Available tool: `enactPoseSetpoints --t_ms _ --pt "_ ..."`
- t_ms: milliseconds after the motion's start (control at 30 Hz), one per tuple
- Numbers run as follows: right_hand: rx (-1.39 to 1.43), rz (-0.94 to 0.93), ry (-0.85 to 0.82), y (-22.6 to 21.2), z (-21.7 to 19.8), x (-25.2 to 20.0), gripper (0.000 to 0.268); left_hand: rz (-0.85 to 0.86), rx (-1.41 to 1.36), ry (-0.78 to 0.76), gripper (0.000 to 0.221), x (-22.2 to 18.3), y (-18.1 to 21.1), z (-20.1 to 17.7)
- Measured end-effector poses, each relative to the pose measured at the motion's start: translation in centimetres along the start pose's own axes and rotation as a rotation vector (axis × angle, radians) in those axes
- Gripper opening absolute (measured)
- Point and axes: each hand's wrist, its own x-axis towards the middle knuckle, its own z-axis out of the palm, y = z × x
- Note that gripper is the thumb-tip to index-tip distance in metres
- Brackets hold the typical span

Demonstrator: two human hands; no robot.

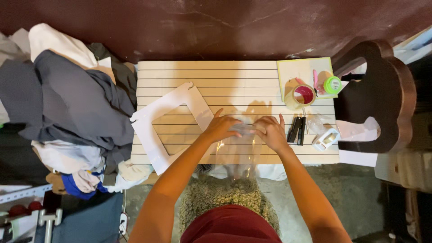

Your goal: The person places a boxed cake into a refrigerator and then assembles packaging by folding white cardboard frames and attaching clear plastic sheets at a table.

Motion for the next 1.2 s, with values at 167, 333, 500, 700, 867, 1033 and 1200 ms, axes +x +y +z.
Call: enactPoseSetpoints --t_ms 167,333,500,700,867,1033,1200 --pt "0.06 -0.057 0.139 0.8 2.0 -0.9 0.019 0.06 0.082 0.094 0.017 0.2 -0.1 -1.8" --pt "0.209 -0.039 0.239 1.9 5.2 -1.4 0.014 0.074 0.183 0.06 0.015 1.3 -1.4 0.9" --pt "0.194 -0.024 0.202 1.9 5.1 -2.0 0.009 0.153 0.083 0.114 0.013 1.0 -1.0 0.8" --pt "0.247 0.001 0.195 -0.4 4.3 -1.6 0.011 0.109 0.083 0.13 0.012 1.5 2.3 0.3" --pt "0.211 -0.031 0.291 0.4 5.2 -2.2 0.021 0.06 0.114 0.123 0.016 2.0 2.2 1.3" --pt "0.845 0.413 0.403 4.4 6.8 -4.0 0.05 0.178 0.257 0.495 0.03 1.6 5.0 2.6" --pt "1.197 0.625 0.371 6.6 8.7 -6.4 0.051 -0.041 0.352 0.386 0.054 3.6 9.8 4.8"
